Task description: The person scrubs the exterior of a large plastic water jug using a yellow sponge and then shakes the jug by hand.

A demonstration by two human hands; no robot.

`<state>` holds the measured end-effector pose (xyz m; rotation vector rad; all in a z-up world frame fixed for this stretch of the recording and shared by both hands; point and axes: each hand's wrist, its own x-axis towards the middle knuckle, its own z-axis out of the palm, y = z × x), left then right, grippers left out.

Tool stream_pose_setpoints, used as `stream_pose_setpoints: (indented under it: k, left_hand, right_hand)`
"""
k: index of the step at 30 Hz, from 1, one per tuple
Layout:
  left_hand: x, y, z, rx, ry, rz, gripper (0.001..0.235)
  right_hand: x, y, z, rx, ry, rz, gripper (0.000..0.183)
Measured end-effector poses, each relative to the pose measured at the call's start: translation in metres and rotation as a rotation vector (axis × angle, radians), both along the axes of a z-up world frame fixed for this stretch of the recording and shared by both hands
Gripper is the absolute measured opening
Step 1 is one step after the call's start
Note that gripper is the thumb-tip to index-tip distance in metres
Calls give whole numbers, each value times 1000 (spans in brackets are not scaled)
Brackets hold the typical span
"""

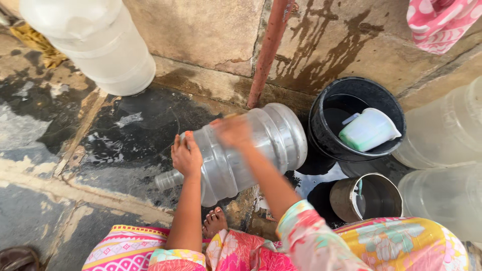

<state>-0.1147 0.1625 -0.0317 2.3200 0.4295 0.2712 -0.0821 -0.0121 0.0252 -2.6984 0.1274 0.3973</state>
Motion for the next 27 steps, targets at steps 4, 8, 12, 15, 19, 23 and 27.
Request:
stream_pose_setpoints:
  k: [4,8,12,15,19,23,27]
  left_hand:
    - [6,2,15,-152,37,0,59]
    - [13,1,17,-71,7,11,57]
    - [18,2,18,-79,47,-5,57]
    - [20,0,17,-94,54,11,57]
    - [29,-1,10,-93,82,17,58]
    - [39,3,-4,-61,71,24,60]
    - [48,8,-12,-23,20,-64,55]
  right_hand:
    - [-33,64,0,103,-264,250,63]
    - [-77,16,26,28,-526,497,68]
    - [-81,-99,45,-194,-301,-90,57]
    - [-85,-133,16,-625,-857,-19,63]
    - [-102,-37,-32,237,-588,-276,67]
    - [-147,50,-41,76,-631,355,81]
    - [-141,-17,-62,14,-471,535,86]
